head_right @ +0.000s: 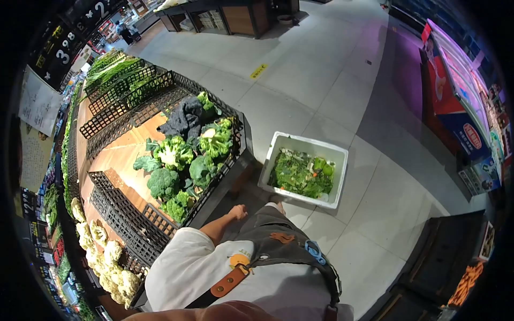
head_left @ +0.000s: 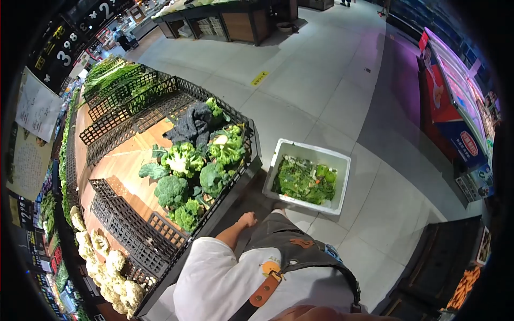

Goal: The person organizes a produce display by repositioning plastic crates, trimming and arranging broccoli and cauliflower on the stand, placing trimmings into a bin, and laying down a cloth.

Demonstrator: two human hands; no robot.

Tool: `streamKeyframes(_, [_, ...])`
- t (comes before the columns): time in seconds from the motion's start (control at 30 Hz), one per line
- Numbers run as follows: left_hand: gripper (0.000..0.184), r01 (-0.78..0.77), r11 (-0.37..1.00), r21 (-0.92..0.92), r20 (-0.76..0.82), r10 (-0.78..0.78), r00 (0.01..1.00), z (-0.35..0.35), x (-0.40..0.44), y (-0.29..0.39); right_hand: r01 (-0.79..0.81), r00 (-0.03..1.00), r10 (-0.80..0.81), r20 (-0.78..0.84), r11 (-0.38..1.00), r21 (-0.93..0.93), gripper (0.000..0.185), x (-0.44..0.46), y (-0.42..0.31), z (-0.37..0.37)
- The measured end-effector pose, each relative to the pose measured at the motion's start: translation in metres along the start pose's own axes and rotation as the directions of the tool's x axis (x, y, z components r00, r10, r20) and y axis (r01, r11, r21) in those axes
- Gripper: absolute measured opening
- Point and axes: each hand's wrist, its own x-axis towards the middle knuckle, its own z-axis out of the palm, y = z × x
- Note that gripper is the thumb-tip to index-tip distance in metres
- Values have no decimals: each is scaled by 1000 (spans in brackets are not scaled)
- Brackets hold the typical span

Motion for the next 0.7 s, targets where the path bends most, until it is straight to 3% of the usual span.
streamKeyframes(0.07, [37,17,999,34,63,-19,998,1,8,9,74,997,-71,42,995,-63,20,8,-22,11])
streamKeyframes(0.13, [33,-68,997,30,170,62,983,25,43,-4,124,991,-115,73,985,-118,21,20,-43,8])
streamKeyframes(0.23, [29,-50,994,95,197,30,980,-2,65,28,183,981,-166,98,963,-198,23,47,-73,-20])
streamKeyframes(0.3, [31,-17,1000,25,73,15,997,-35,63,58,227,973,-206,106,940,-253,24,67,-96,-50])
streamKeyframes(0.37, [32,-90,979,-184,-69,78,995,-52,78,73,313,950,-295,103,895,-318,25,97,-124,-81])
streamKeyframes(0.43, [29,-130,959,-253,-162,91,983,-69,90,89,435,897,-431,96,827,-356,27,140,-159,-112])
streamKeyframes(0.5, [30,-101,955,-279,-232,36,972,-79,95,100,425,903,-425,52,875,-230,29,202,-188,-130])
streamKeyframes(0.6, [30,-20,938,-347,-256,-74,964,-90,91,113,289,957,-281,-69,926,243,27,247,-282,-141])
streamKeyframes(0.67, [32,8,951,-308,-285,-100,953,-92,86,115,267,954,-295,59,921,283,28,283,-317,-139])
streamKeyframes(0.7, [33,33,945,-327,-318,-143,937,-85,81,114,350,917,-381,118,911,219,27,297,-329,-135])
